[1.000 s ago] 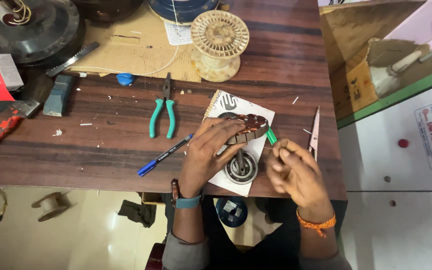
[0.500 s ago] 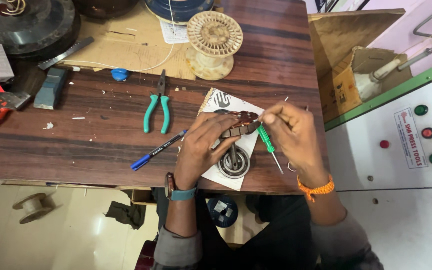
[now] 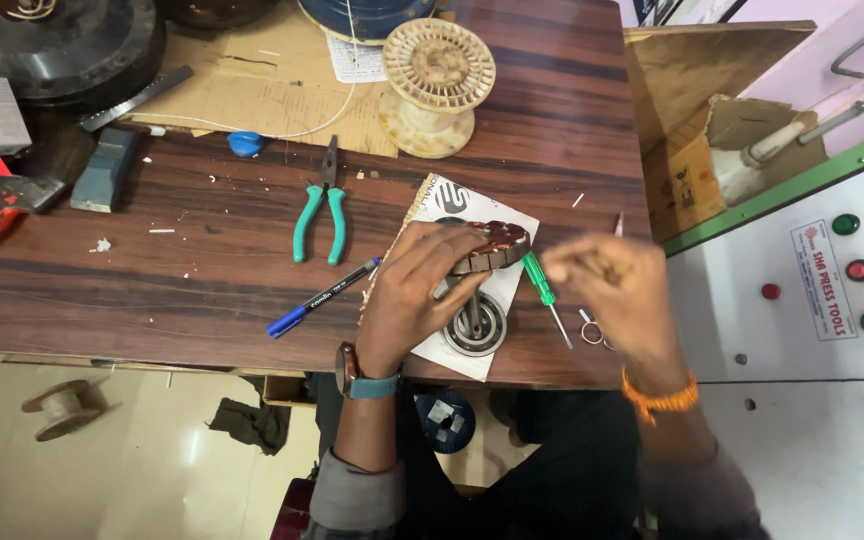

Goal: The person sits at a workbench repairing a mixer grinder motor. They hold the copper-wound armature, fit it into the motor housing and bearing, and use a screwdriver to work on the assembly, repositioning the armature repeatedly as they align and secure the parts.

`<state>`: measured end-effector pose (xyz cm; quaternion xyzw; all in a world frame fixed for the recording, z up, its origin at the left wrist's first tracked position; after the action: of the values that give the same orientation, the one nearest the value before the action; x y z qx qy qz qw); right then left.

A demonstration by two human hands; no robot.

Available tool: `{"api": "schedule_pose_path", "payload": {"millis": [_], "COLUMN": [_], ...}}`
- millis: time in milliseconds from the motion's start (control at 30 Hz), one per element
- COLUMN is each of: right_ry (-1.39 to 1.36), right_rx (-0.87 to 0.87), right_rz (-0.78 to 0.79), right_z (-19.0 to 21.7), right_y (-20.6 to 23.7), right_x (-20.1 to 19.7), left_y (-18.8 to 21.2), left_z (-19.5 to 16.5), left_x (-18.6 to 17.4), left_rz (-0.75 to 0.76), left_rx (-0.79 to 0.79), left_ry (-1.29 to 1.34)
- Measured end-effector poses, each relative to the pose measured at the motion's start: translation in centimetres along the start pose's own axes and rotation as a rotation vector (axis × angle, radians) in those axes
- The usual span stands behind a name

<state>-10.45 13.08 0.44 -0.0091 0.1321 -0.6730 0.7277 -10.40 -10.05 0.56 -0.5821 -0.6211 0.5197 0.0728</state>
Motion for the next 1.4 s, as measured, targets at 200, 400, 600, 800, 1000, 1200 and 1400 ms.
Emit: {"api": "schedule_pose_path", "payload": {"millis": [200, 400, 600, 800, 1000, 1200, 1400], "right_ry": [-0.197, -0.432, -0.251, -0.122, 0.075, 0.267, 0.338], "right_rx": [0.273, 0.345, 0.090, -0.055, -0.142, -0.360, -0.361], "right_rz": [0.347, 0.319, 0.016, -0.072, -0.091, 0.008, 0.093], "right_z": [-1.7, -1.8, -2.3, -1.6, 1.2, 3.9, 4.4], "right_y": [2.9, 3.0, 2.6, 2.1, 0.3, -1.8, -3.7], "right_x": [0.6, 2.5, 1.6, 1.1, 1.3, 2.2, 3.7], "left_y": [0.4, 0.2, 0.1, 0.1, 0.3, 0.3, -0.1], "left_z": [0.2, -0.2, -0.9, -1.0, -0.7, -0.6, -0.4], "left_x": [0.3, 0.5, 0.0, 0.4, 0.9, 0.8, 0.4], "left_rz": [-0.007, -0.011, -0.037, -0.044, -0.046, -0.034, 0.048], "left_rx": [-0.006, 0.000, -0.003, 0.007, 0.026, 0.021, -0.070], "left_ry": [0.001, -0.059, -0.021, -0.047, -0.072, -0.063, 0.052]}}
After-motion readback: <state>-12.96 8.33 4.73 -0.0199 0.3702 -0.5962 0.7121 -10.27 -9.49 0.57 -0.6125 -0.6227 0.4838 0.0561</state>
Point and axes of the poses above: each hand's wrist, its own y-axis away from the middle knuckle, its own x-axis out of the palm, z = x × y, the point moved 5 cm from there along -y, towards the middle knuckle, and after that the axes turned 13 degrees about -y, right-handed, at the moved point
